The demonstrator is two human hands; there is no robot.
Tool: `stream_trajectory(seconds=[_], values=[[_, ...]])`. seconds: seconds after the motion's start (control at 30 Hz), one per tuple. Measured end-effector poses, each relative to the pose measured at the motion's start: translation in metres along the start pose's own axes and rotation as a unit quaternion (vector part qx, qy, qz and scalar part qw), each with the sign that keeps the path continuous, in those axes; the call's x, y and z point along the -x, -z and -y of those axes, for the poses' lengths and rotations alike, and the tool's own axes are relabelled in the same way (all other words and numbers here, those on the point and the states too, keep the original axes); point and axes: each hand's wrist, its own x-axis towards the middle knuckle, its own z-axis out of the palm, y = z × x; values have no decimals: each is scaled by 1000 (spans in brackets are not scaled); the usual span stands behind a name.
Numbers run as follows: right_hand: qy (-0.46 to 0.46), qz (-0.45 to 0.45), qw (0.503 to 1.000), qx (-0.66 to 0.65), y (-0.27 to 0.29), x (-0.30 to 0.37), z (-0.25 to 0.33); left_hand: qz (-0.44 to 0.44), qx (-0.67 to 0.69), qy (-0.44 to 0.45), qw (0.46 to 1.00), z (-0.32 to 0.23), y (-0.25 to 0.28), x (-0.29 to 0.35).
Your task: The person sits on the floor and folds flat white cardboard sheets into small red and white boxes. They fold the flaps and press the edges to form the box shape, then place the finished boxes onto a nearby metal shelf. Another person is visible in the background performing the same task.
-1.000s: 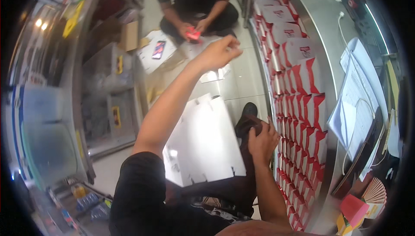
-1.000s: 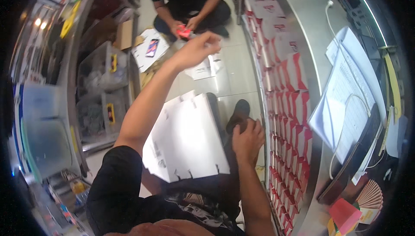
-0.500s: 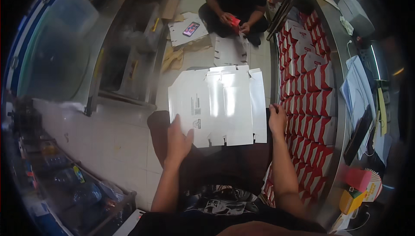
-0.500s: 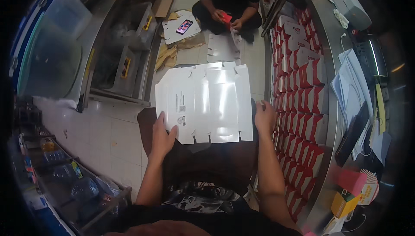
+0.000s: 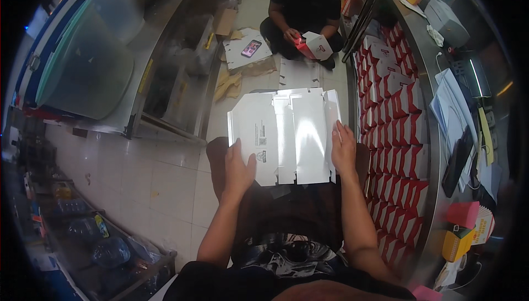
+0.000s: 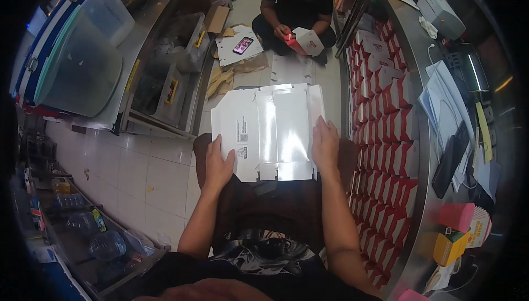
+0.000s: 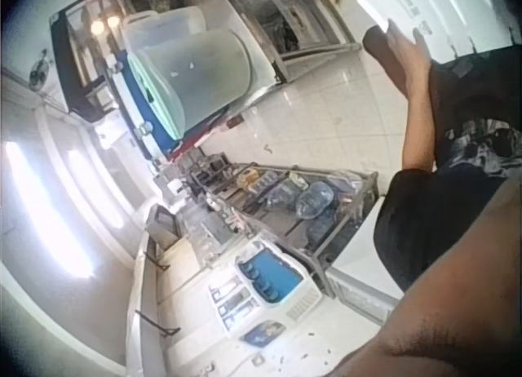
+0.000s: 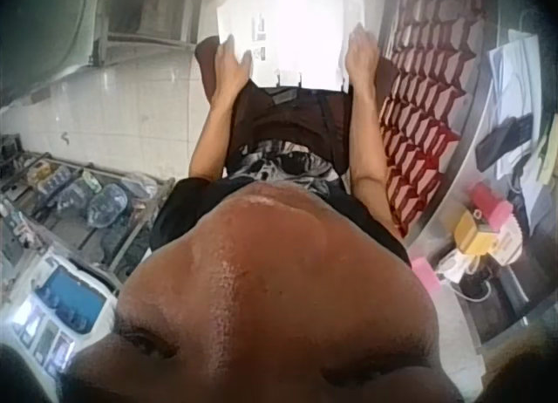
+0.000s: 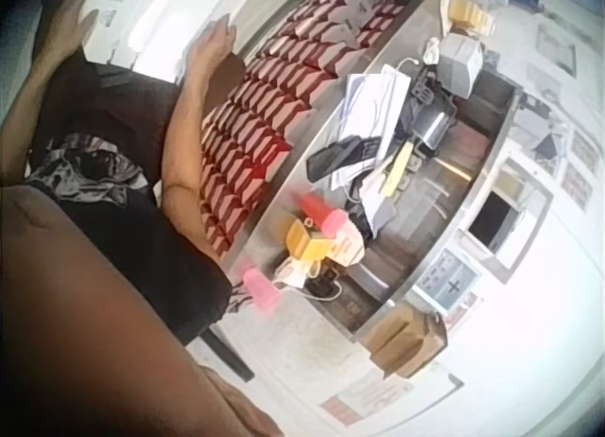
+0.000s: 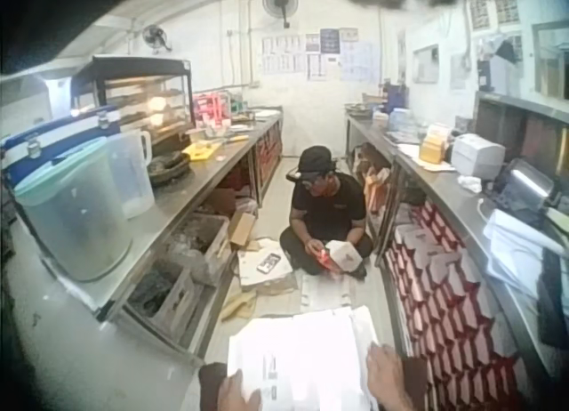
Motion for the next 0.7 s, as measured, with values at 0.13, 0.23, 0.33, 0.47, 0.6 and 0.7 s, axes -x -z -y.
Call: stream_trajectory(seconds=[0.13, 0.23, 0.33, 0.47, 0.6, 0.7], values=[[-48, 48, 995, -73, 9, 4, 6, -92, -51, -93, 990, -18, -2, 3], [-161, 98, 949, -252, 19, -11, 12, -83, -10, -102, 991, -23, -2, -3], [-207, 128, 930, -277, 32, -32, 35, -40, 33, -44, 998, -20, 1, -9], [-237, 215, 882, -346, 52, -49, 33, -52, 17, -41, 998, -16, 7, -12], [-150, 136, 892, -404, 94, -44, 76, -135, 4, -86, 987, -33, 30, 4], [-9, 45, 921, -386, 113, -23, 112, 40, 371, -7, 928, -48, 44, 16]])
